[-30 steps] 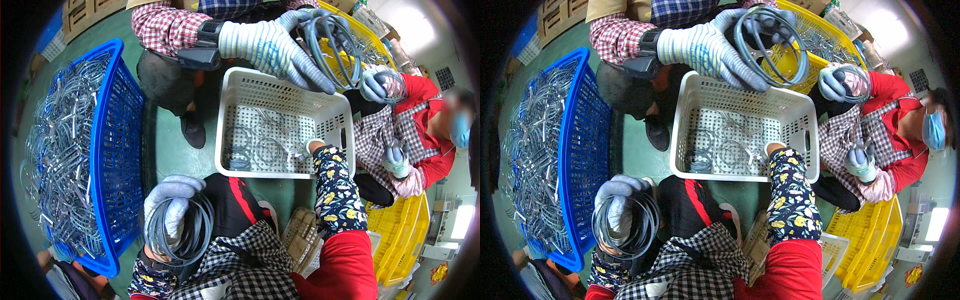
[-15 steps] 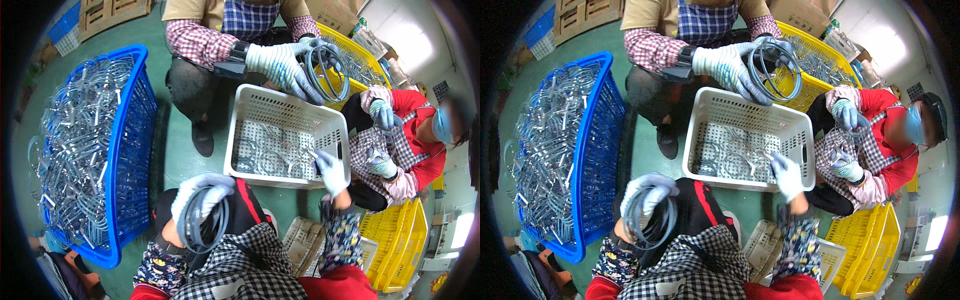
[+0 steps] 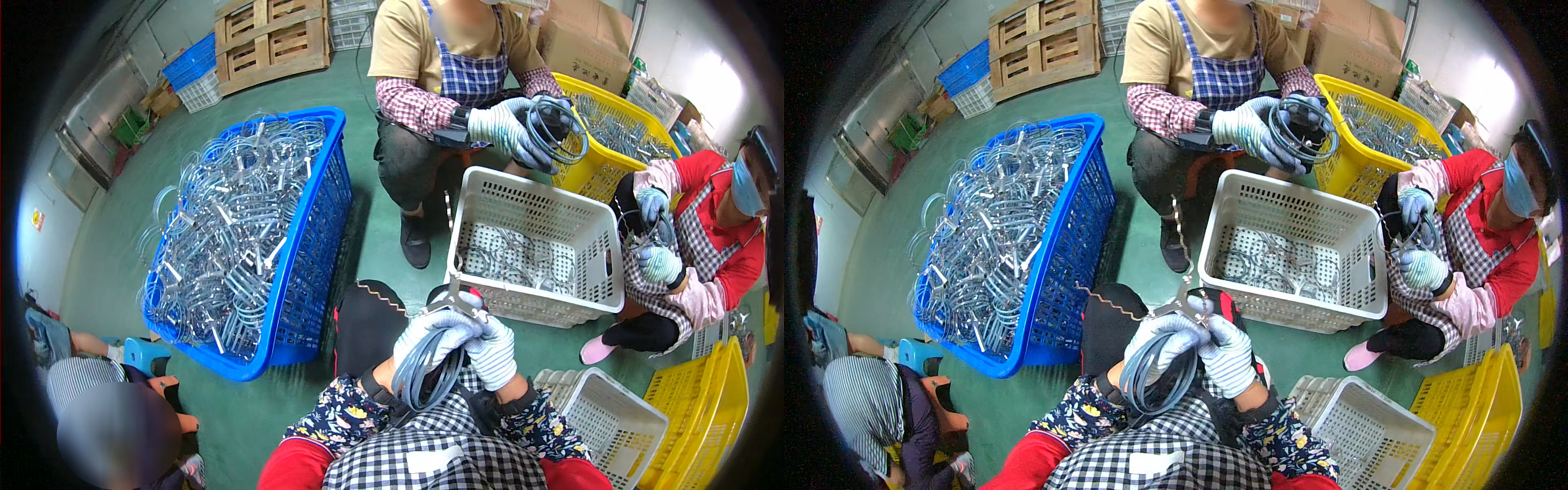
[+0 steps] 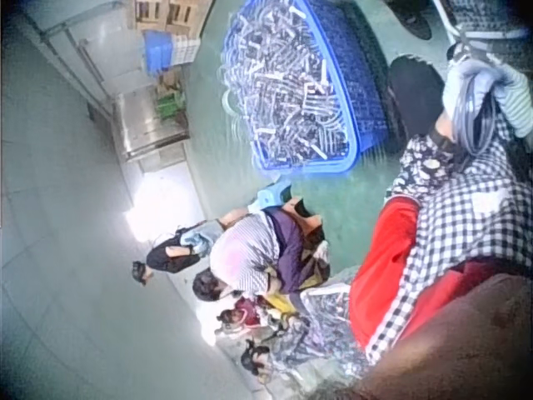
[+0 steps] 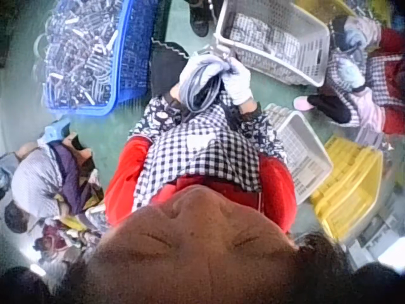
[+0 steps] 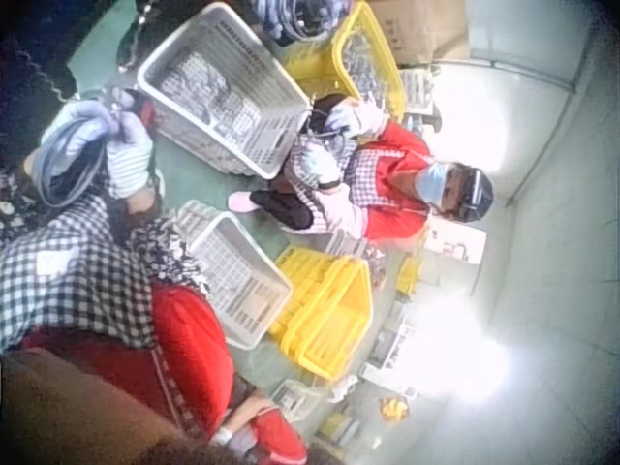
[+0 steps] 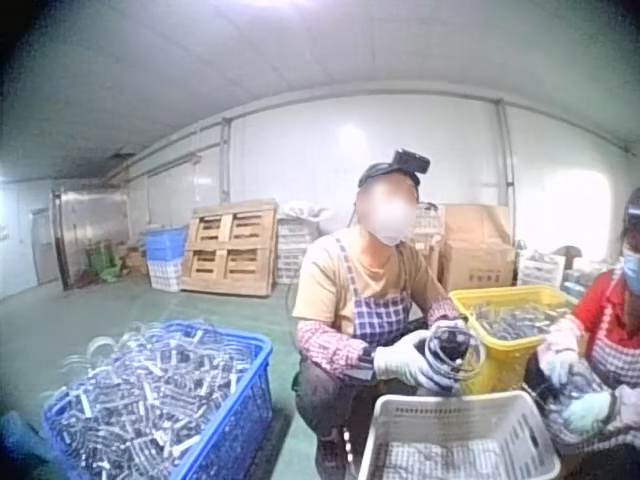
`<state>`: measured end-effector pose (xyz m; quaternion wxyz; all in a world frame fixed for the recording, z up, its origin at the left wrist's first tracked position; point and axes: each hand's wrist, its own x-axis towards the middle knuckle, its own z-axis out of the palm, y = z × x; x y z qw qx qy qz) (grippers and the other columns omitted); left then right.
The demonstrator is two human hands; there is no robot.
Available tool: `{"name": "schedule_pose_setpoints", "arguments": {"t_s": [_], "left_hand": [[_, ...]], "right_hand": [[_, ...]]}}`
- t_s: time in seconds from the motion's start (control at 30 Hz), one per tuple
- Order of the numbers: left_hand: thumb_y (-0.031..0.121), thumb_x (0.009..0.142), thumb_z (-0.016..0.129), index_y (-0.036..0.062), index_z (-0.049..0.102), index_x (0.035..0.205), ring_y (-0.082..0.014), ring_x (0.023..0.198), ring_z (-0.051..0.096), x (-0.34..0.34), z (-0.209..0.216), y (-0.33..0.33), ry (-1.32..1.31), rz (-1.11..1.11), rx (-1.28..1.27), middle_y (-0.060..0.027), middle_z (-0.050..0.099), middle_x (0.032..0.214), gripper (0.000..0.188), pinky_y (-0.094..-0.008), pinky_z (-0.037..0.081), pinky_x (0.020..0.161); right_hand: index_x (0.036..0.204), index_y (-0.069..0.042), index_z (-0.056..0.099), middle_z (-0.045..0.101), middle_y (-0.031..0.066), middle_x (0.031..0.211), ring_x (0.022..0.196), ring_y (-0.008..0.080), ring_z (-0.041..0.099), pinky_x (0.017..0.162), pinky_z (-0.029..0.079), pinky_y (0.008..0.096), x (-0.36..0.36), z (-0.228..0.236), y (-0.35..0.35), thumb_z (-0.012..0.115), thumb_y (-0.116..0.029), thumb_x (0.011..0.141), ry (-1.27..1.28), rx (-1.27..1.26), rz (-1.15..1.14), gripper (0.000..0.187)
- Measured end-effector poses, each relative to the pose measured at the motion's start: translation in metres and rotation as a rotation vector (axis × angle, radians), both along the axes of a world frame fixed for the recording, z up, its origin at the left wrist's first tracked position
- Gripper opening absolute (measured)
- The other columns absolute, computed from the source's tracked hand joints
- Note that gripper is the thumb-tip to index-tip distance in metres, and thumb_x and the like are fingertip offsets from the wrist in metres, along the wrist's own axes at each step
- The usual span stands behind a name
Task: Assembling metal wire coils into mounting brackets and placing them into baskets.
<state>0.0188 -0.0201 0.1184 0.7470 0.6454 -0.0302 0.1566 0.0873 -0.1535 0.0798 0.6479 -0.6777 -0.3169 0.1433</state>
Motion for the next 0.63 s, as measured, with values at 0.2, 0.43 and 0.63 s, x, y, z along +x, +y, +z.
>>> {"name": "schedule_pose_setpoints", "arguments": {"t_s": [0.2,0.43,0.63], "left_hand": [[0.001,0.081,0.06,0.0004,0.065,0.092,-0.0184,0.081,0.06,-0.015,-0.003,0.026,0.044,0.371,0.221,-0.0095,0.063,0.085,0.012,-0.0279,0.048,0.073],[0.003,0.078,0.064,0.0007,0.064,0.089,-0.0133,0.077,0.055,0.0,-0.009,0.033,0.107,0.497,-0.221,-0.0046,0.059,0.085,0.011,-0.0254,0.044,0.07],[0.0,0.078,0.064,0.0019,0.065,0.093,-0.0125,0.082,0.055,-0.001,-0.02,0.048,0.113,0.51,-0.161,-0.0049,0.059,0.091,0.014,-0.0264,0.045,0.073]], "right_hand": [[0.088,-0.004,0.066,0.065,0.0105,0.08,0.071,0.0162,0.062,0.066,0.049,0.0265,-0.002,0.064,-0.009,0.067,-0.005,0.074,-0.097,0.015,-0.053,0.014],[0.087,-0.007,0.064,0.06,0.0106,0.08,0.067,0.0265,0.06,0.059,0.049,0.0344,-0.035,0.075,0.025,0.08,-0.036,0.061,-0.492,-0.239,0.314,0.042],[0.092,-0.001,0.064,0.064,0.0125,0.086,0.074,0.0234,0.063,0.067,0.05,0.0289,-0.016,0.062,0.014,0.066,-0.006,0.077,-0.164,-0.17,0.228,0.016]]}}
